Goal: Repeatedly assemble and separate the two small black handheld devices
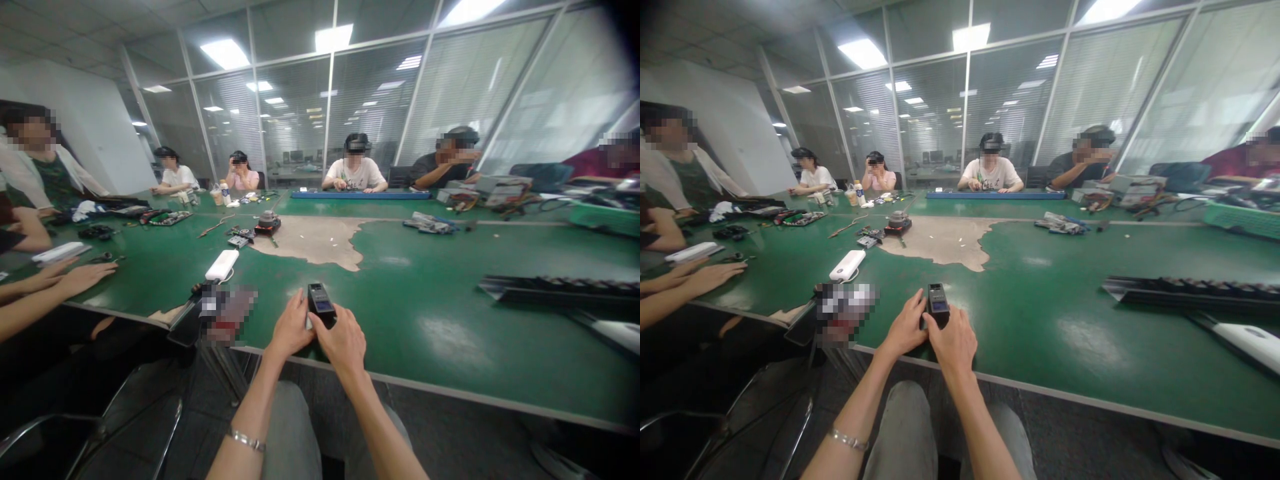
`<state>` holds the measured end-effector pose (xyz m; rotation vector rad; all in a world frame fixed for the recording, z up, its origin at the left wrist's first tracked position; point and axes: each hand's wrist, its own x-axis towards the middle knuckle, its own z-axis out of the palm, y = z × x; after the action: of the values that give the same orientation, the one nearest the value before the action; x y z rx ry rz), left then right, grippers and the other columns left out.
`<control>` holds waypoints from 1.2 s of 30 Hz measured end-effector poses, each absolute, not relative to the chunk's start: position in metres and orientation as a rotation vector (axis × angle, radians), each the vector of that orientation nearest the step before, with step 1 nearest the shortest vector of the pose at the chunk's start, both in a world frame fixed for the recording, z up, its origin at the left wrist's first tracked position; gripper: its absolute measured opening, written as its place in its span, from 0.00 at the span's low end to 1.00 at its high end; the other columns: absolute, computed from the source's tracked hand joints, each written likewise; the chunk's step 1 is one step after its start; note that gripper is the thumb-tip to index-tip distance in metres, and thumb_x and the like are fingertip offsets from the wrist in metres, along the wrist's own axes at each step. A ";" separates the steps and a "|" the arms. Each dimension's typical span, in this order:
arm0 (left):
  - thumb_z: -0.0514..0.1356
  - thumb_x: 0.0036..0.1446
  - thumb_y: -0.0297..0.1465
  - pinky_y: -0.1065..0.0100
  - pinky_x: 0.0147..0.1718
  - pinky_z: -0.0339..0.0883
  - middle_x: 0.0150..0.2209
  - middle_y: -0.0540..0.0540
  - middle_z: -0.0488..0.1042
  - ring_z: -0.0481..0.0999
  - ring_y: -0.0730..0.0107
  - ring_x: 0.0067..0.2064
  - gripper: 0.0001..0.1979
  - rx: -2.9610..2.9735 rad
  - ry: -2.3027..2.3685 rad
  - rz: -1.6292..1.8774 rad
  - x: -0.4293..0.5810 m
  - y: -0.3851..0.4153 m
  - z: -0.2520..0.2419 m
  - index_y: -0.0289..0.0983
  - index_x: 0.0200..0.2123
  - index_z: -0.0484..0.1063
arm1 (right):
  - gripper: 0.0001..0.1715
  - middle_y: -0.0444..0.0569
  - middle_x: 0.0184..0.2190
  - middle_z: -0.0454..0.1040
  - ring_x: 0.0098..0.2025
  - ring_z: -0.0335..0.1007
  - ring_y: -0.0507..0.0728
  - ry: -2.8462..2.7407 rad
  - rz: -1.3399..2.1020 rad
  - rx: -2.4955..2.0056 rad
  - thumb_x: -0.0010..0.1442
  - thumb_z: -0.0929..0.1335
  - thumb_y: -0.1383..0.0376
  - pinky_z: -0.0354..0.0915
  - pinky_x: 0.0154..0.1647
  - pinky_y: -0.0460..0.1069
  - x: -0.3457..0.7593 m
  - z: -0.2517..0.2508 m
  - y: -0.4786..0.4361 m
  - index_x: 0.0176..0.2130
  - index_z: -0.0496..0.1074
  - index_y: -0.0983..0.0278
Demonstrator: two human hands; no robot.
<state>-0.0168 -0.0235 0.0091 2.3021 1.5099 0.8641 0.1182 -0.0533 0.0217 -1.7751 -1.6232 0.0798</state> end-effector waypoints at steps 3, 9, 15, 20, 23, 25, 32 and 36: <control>0.58 0.50 0.31 0.54 0.62 0.50 0.66 0.34 0.50 0.50 0.53 0.66 0.33 2.302 1.500 0.877 -0.017 -0.024 0.010 0.33 0.60 0.55 | 0.23 0.50 0.38 0.72 0.40 0.69 0.57 -1.617 0.080 -1.758 0.58 0.64 0.49 0.59 0.39 0.49 0.117 0.022 -0.052 0.45 0.70 0.61; 0.63 0.50 0.39 0.53 0.62 0.51 0.66 0.36 0.50 0.50 0.52 0.66 0.35 2.293 1.488 0.882 -0.019 -0.023 0.007 0.35 0.59 0.57 | 0.24 0.52 0.37 0.73 0.38 0.68 0.57 -1.552 0.047 -1.657 0.58 0.64 0.49 0.59 0.40 0.49 0.114 0.037 -0.046 0.44 0.71 0.63; 0.63 0.49 0.48 0.53 0.63 0.49 0.66 0.33 0.48 0.49 0.51 0.67 0.41 2.287 1.562 0.846 -0.019 -0.022 0.003 0.32 0.60 0.58 | 0.27 0.54 0.38 0.73 0.38 0.67 0.58 -1.455 -0.024 -1.533 0.58 0.63 0.48 0.59 0.41 0.50 0.141 0.049 -0.033 0.45 0.71 0.65; 0.61 0.51 0.49 0.54 0.63 0.49 0.67 0.34 0.48 0.49 0.51 0.67 0.39 2.294 1.568 0.813 -0.018 -0.022 0.004 0.32 0.60 0.57 | 0.25 0.54 0.38 0.73 0.40 0.67 0.60 -1.420 -0.046 -1.637 0.56 0.64 0.49 0.59 0.42 0.51 0.176 0.022 -0.024 0.45 0.72 0.65; 0.61 0.51 0.48 0.55 0.63 0.49 0.66 0.33 0.48 0.49 0.51 0.67 0.39 2.295 1.573 0.807 -0.018 -0.022 0.005 0.32 0.60 0.58 | 0.26 0.54 0.39 0.73 0.40 0.67 0.60 -1.421 -0.029 -1.696 0.56 0.64 0.49 0.58 0.41 0.51 0.186 0.006 -0.021 0.45 0.71 0.65; 0.61 0.52 0.48 0.55 0.63 0.49 0.66 0.33 0.48 0.50 0.51 0.67 0.38 2.297 1.578 0.802 -0.017 -0.022 0.006 0.32 0.59 0.58 | 0.26 0.54 0.39 0.73 0.40 0.67 0.60 -1.430 -0.019 -1.723 0.56 0.64 0.49 0.58 0.41 0.51 0.187 0.000 -0.020 0.45 0.71 0.65; 0.60 0.52 0.49 0.56 0.63 0.48 0.66 0.33 0.48 0.50 0.52 0.67 0.39 2.304 1.597 0.790 -0.016 -0.023 0.007 0.31 0.60 0.58 | 0.25 0.55 0.38 0.73 0.39 0.67 0.60 -1.480 -0.013 -1.816 0.57 0.64 0.50 0.58 0.40 0.51 0.185 -0.001 -0.024 0.45 0.70 0.66; 0.60 0.52 0.49 0.55 0.63 0.48 0.67 0.34 0.47 0.49 0.52 0.67 0.39 2.283 1.610 0.776 -0.016 -0.023 0.008 0.32 0.60 0.58 | 0.28 0.57 0.40 0.71 0.41 0.67 0.61 -1.493 -0.029 -1.842 0.56 0.64 0.49 0.58 0.41 0.51 0.183 0.000 -0.028 0.48 0.68 0.67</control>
<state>-0.0162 -0.0233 0.0083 2.2828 1.6096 0.7765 0.1828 -0.0282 -0.0004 -1.8418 -1.4934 -0.0291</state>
